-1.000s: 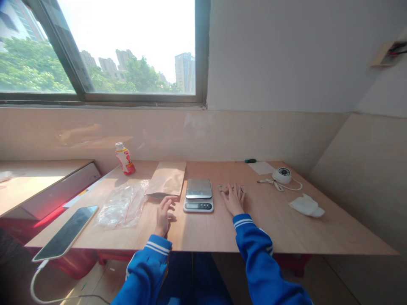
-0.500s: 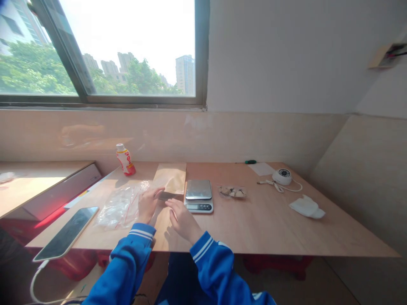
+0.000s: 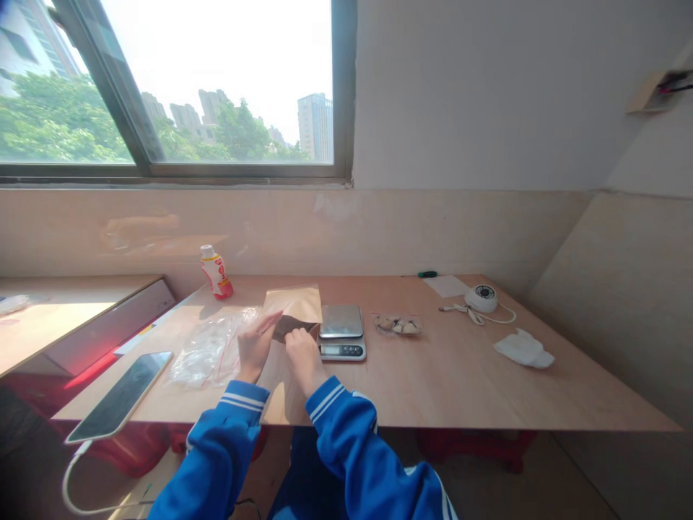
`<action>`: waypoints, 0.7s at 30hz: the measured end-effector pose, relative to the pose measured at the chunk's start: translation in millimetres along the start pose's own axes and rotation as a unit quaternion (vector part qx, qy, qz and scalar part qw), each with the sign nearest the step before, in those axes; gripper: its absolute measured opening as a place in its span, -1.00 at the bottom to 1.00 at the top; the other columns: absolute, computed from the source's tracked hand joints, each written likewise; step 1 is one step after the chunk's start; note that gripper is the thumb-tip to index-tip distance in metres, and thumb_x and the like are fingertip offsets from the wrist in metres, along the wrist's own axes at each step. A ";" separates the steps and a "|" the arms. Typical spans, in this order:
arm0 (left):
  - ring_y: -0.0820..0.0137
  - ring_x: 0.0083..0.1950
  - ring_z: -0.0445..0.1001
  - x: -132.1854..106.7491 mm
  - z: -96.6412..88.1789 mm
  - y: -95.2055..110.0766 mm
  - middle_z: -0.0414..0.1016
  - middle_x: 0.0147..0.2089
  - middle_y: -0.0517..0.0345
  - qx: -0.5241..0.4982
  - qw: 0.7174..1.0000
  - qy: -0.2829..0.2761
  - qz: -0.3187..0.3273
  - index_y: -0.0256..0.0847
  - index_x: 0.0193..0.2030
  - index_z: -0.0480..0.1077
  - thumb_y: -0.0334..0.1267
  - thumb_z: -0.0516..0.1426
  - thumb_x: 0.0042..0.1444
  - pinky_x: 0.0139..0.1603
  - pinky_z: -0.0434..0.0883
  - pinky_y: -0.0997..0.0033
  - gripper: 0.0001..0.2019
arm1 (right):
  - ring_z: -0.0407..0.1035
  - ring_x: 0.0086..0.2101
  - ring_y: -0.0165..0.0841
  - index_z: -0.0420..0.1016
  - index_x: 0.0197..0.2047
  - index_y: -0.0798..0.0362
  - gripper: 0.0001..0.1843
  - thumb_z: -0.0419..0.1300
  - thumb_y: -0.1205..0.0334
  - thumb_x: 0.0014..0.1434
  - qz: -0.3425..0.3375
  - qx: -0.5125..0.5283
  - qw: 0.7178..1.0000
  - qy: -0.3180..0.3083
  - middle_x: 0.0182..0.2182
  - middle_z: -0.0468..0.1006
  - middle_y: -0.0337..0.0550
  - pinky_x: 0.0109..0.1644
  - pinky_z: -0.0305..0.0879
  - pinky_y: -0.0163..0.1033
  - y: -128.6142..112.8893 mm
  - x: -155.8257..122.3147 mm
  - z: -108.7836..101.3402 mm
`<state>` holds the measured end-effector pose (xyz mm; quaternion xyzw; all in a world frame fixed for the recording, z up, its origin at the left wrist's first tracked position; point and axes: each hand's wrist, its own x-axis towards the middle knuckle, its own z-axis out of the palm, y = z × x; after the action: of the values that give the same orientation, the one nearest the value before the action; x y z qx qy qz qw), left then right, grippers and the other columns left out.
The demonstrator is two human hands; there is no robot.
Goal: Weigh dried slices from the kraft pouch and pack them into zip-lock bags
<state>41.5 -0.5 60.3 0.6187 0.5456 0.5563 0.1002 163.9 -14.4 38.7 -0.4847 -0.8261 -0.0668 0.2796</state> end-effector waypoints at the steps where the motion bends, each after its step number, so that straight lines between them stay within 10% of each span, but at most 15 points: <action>1: 0.36 -0.07 0.56 -2.3 0.3 -0.1 0.60 -0.09 0.22 -0.004 1.000 -0.006 -0.011 -0.03 -0.11 0.53 -0.24 0.11 0.14 -0.05 0.45 0.42 -0.78 | 0.38 -0.20 -0.22 0.47 -0.21 0.17 -0.80 0.03 0.50 0.21 0.007 -0.013 1.000 0.006 -0.24 0.52 0.04 -0.13 0.37 -0.18 -3.5 4.7 -3.9; 9: 0.35 -0.05 0.56 -9.4 -2.5 -0.7 0.60 -0.09 0.22 -0.036 0.998 -0.012 -0.049 -0.04 -0.12 0.53 -0.27 0.12 0.12 -0.04 0.46 0.43 -0.78 | 0.40 -0.16 -0.14 0.43 -0.02 0.22 -0.72 0.00 0.45 0.26 0.100 -0.042 0.990 -0.090 -0.20 0.54 0.16 -0.04 0.28 -0.03 -18.4 26.5 -10.3; 21: 0.38 -0.09 0.56 -4.0 -10.1 -3.8 0.61 -0.10 0.27 -0.034 0.998 -0.044 -0.022 0.00 -0.15 0.55 -0.27 0.13 0.12 -0.10 0.47 0.47 -0.79 | 0.39 -0.15 -0.21 0.47 -0.05 0.04 -0.77 0.12 0.37 0.23 0.018 -0.037 0.999 -0.013 -0.15 0.52 -0.03 -0.11 0.35 -0.19 -2.6 2.2 -19.5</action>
<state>32.2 -7.0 58.8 0.6270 0.5350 0.5440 0.1573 168.6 -21.6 56.6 -0.5106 -0.8176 -0.0861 0.2517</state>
